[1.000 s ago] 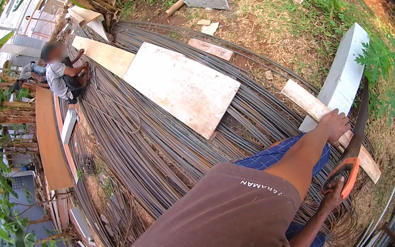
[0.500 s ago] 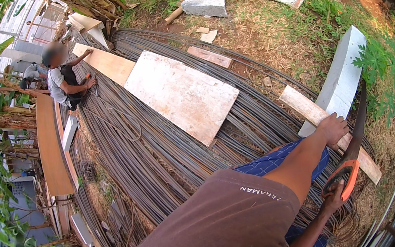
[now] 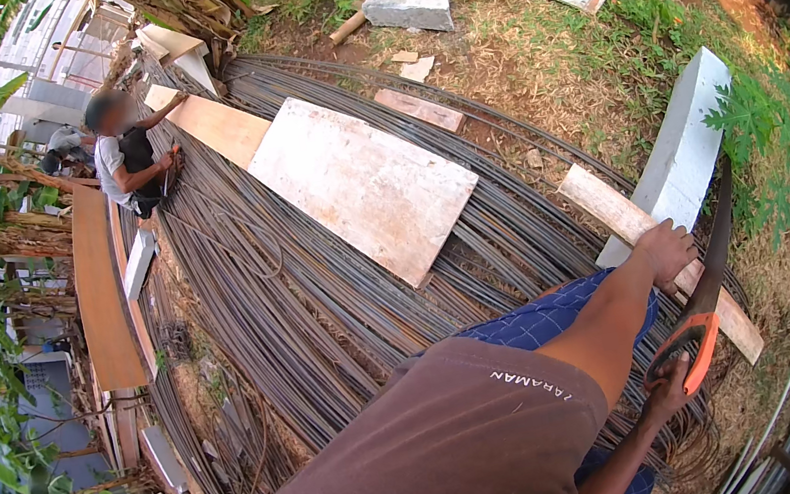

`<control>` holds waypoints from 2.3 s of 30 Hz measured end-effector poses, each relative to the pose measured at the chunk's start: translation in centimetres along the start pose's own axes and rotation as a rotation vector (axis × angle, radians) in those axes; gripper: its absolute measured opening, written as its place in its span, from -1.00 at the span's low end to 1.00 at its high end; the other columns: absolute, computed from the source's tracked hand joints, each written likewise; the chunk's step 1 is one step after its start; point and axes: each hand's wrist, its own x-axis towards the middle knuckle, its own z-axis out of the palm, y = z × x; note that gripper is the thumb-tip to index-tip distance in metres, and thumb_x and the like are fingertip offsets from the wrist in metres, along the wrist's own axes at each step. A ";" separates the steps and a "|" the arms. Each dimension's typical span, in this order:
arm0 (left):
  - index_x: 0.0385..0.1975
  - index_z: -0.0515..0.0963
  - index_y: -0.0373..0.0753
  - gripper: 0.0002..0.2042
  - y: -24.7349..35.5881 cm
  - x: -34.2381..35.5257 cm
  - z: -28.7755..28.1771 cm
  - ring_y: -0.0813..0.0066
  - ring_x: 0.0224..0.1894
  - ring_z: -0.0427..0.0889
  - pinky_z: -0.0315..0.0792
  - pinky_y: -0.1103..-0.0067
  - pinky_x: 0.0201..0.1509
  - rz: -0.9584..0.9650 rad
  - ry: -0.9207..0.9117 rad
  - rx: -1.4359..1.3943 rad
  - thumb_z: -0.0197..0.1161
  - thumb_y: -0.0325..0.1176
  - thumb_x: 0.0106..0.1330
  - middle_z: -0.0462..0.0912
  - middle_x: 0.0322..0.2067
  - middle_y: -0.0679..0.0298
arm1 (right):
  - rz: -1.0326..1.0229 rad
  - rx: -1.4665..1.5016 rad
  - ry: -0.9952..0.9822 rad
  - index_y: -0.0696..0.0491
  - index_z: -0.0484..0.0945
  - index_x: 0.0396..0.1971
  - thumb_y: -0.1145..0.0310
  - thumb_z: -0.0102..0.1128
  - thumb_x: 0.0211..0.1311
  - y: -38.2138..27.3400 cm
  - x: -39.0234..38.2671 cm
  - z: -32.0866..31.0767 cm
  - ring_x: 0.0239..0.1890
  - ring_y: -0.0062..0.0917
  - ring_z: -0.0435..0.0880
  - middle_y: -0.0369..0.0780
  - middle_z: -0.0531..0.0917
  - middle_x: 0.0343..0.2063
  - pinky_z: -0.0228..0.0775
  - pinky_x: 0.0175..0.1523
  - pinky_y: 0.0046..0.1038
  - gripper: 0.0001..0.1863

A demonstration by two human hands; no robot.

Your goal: The person sits on the ground and uses a hand saw to cut a piece of wood resting on a pile of metal rods. After cutting, the person gathers the cut pieces and places them on the ground.

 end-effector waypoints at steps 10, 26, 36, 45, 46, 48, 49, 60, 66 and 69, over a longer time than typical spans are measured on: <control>0.08 0.58 -0.10 -0.28 -0.1 0.3 0.7 0.35 0.17 0.53 0.37 0.33 0.21 -0.003 0.016 0.000 0.48 0.27 -0.01 0.60 0.03 0.28 | 0.023 -0.004 -0.017 0.06 0.44 -0.54 0.10 0.23 0.50 0.2 0.2 -0.4 -0.60 -0.60 0.38 -0.31 0.46 -0.62 0.12 -0.47 -0.51 -0.56; 0.07 0.58 -0.10 -0.28 0.0 0.0 0.5 0.35 0.18 0.52 0.36 0.33 0.21 0.004 0.022 -0.001 0.49 0.27 -0.01 0.60 0.04 0.29 | -0.001 0.021 -0.043 0.05 0.44 -0.55 0.06 0.23 0.49 0.2 0.2 -0.4 -0.70 -0.61 0.31 -0.30 0.43 -0.66 0.09 -0.58 -0.50 -0.54; 0.07 0.58 -0.10 -0.32 0.0 0.0 0.4 0.36 0.17 0.52 0.36 0.33 0.20 0.001 0.018 0.008 0.46 0.24 0.03 0.60 0.04 0.30 | -0.003 -0.009 -0.030 0.05 0.43 -0.54 0.09 0.21 0.50 0.4 0.1 -0.4 -0.70 -0.64 0.32 -0.31 0.44 -0.64 0.08 -0.61 -0.55 -0.56; 0.06 0.59 -0.11 -0.29 -0.1 0.1 0.6 0.36 0.17 0.53 0.36 0.34 0.21 0.005 0.028 -0.004 0.47 0.26 0.00 0.60 0.03 0.30 | 0.019 0.032 -0.071 0.06 0.41 -0.57 0.11 0.19 0.52 -0.1 0.2 -0.5 -0.66 -0.62 0.32 -0.30 0.44 -0.64 0.09 -0.54 -0.51 -0.54; 0.06 0.59 -0.11 -0.29 -0.1 0.1 0.6 0.35 0.17 0.53 0.37 0.34 0.21 0.007 0.032 -0.003 0.47 0.26 0.00 0.60 0.03 0.30 | 0.006 0.033 -0.080 0.06 0.40 -0.57 0.11 0.19 0.53 0.0 0.2 -0.5 -0.66 -0.62 0.32 -0.30 0.45 -0.64 0.09 -0.54 -0.51 -0.54; 0.06 0.59 -0.11 -0.29 -0.2 0.1 0.6 0.35 0.16 0.53 0.37 0.33 0.21 0.007 0.029 -0.005 0.47 0.26 0.00 0.60 0.03 0.30 | -0.001 0.013 -0.052 0.06 0.41 -0.56 0.11 0.19 0.52 0.1 0.2 -0.4 -0.66 -0.62 0.32 -0.30 0.45 -0.64 0.09 -0.55 -0.51 -0.54; 0.06 0.59 -0.11 -0.29 -0.2 0.1 0.6 0.35 0.16 0.53 0.37 0.33 0.22 0.007 0.028 -0.005 0.47 0.26 0.00 0.60 0.03 0.30 | -0.004 0.003 -0.038 0.06 0.42 -0.56 0.11 0.20 0.52 0.1 0.2 -0.4 -0.66 -0.62 0.33 -0.30 0.45 -0.64 0.09 -0.55 -0.51 -0.55; 0.05 0.60 -0.11 -0.31 -0.2 0.1 0.7 0.34 0.16 0.53 0.37 0.33 0.20 0.007 0.039 -0.015 0.48 0.24 0.00 0.60 0.02 0.29 | 0.007 0.023 -0.044 0.05 0.44 -0.56 0.10 0.23 0.50 -0.2 0.1 -0.2 -0.68 -0.61 0.34 -0.29 0.45 -0.65 0.13 -0.55 -0.50 -0.56; 0.06 0.60 -0.11 -0.30 -0.1 0.0 0.5 0.35 0.16 0.53 0.38 0.33 0.20 0.005 0.035 -0.007 0.48 0.24 -0.01 0.60 0.02 0.29 | 0.006 0.022 -0.051 0.05 0.43 -0.56 0.10 0.24 0.50 0.5 0.4 -0.7 -0.68 -0.60 0.33 -0.30 0.43 -0.66 0.13 -0.55 -0.49 -0.55; 0.07 0.59 -0.11 -0.29 -0.2 0.0 0.7 0.35 0.16 0.53 0.38 0.33 0.20 0.002 0.030 -0.001 0.48 0.24 0.00 0.60 0.02 0.29 | 0.043 0.026 -0.070 0.05 0.43 -0.56 0.10 0.24 0.50 0.2 0.2 -0.7 -0.66 -0.60 0.34 -0.30 0.44 -0.65 0.13 -0.53 -0.49 -0.55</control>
